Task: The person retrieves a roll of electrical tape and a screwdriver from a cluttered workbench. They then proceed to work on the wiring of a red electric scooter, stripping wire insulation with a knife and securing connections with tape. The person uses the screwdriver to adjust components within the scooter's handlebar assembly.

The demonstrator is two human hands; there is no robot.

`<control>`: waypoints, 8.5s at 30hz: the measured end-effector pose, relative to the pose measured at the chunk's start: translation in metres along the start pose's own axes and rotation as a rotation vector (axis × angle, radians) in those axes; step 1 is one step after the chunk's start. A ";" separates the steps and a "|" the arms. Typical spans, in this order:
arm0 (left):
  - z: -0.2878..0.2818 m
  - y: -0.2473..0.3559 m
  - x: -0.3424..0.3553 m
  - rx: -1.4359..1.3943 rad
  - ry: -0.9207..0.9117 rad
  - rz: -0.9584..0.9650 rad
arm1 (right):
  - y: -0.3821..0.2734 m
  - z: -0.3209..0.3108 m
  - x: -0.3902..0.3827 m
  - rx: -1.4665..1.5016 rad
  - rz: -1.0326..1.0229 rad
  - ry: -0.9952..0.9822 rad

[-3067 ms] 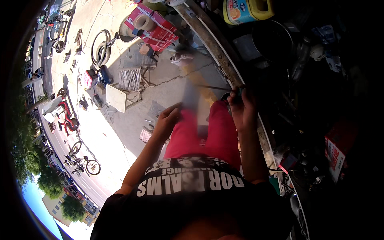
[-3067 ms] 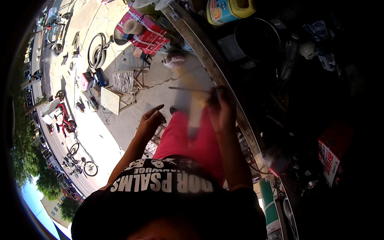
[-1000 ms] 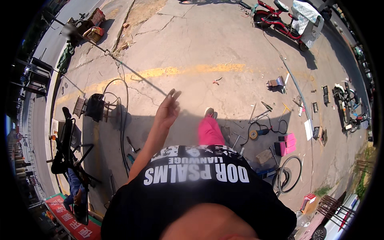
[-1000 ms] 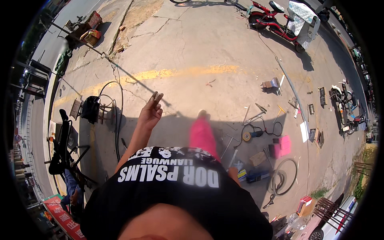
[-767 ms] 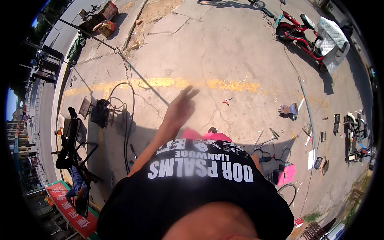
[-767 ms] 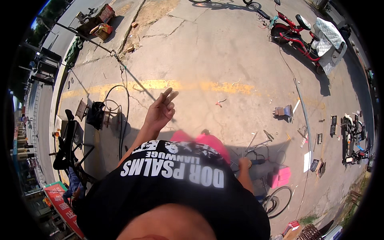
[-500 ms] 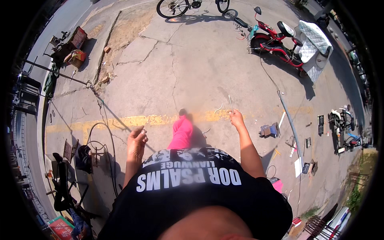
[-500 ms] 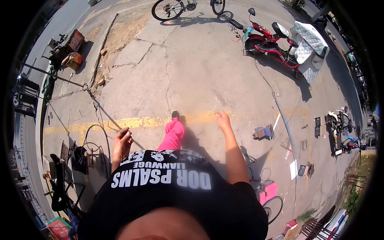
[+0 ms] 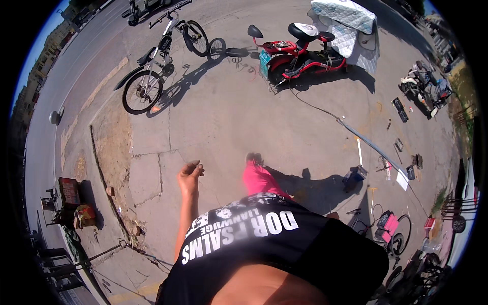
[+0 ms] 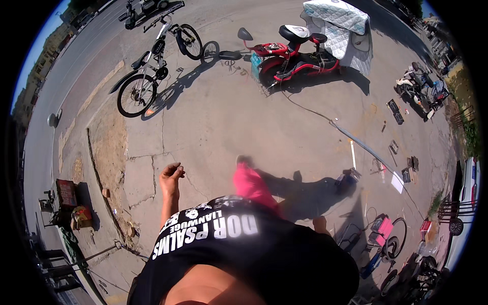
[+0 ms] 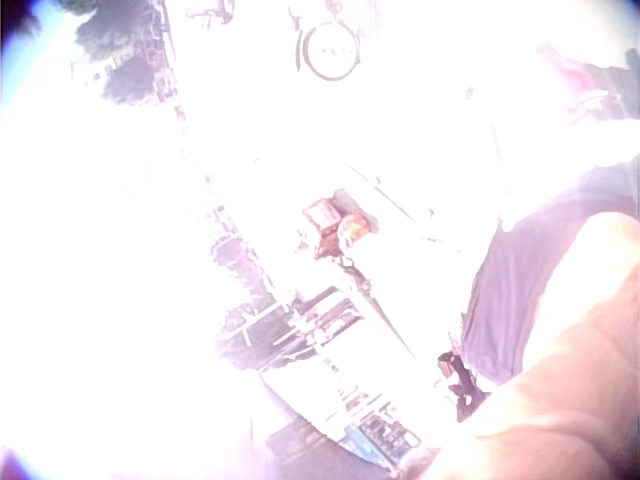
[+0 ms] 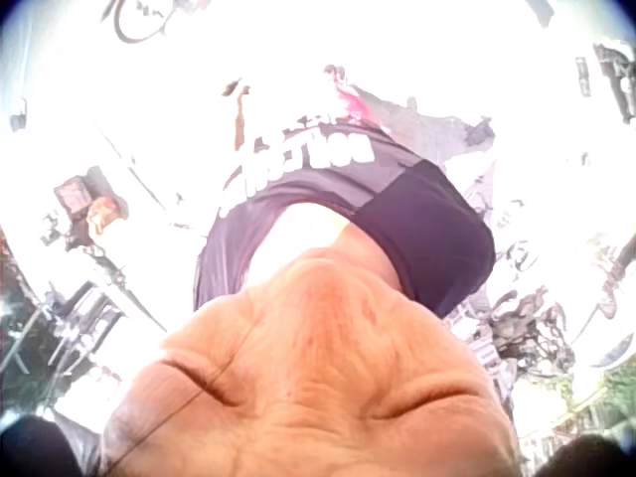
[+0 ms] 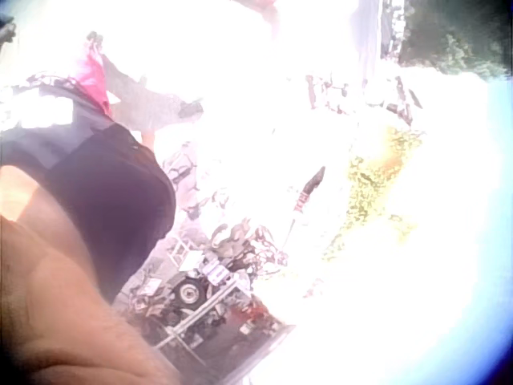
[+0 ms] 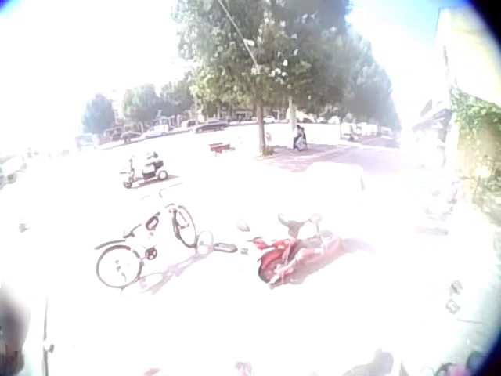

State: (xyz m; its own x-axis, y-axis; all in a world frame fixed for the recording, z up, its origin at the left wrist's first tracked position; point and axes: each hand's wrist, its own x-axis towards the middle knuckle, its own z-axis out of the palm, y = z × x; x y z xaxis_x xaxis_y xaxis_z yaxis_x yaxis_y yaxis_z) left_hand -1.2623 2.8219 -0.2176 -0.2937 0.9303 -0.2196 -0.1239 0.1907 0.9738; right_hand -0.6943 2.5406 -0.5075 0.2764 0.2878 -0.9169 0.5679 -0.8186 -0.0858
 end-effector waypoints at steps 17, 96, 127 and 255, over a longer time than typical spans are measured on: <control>-0.150 -0.125 0.471 0.610 0.029 -0.924 | -0.933 -0.277 0.069 0.247 -1.034 0.295; 1.045 -0.266 1.049 0.729 -3.490 0.269 | -1.517 -0.867 0.545 3.772 1.291 1.799; 0.993 -0.272 1.014 1.382 -3.698 0.994 | -1.441 -0.707 0.727 3.525 0.528 2.331; 0.948 -0.256 0.983 1.054 -2.926 3.052 | -1.319 -0.687 0.773 2.145 -2.046 2.915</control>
State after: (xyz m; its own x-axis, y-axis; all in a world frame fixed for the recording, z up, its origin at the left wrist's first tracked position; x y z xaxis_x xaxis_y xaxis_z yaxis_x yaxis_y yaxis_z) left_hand -0.6208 3.9847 -0.6264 -0.1925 -0.5430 -0.8174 -0.9766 0.1870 0.1058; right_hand -0.6967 4.1844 -0.8357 0.3565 -0.9327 -0.0542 0.9125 0.3352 0.2344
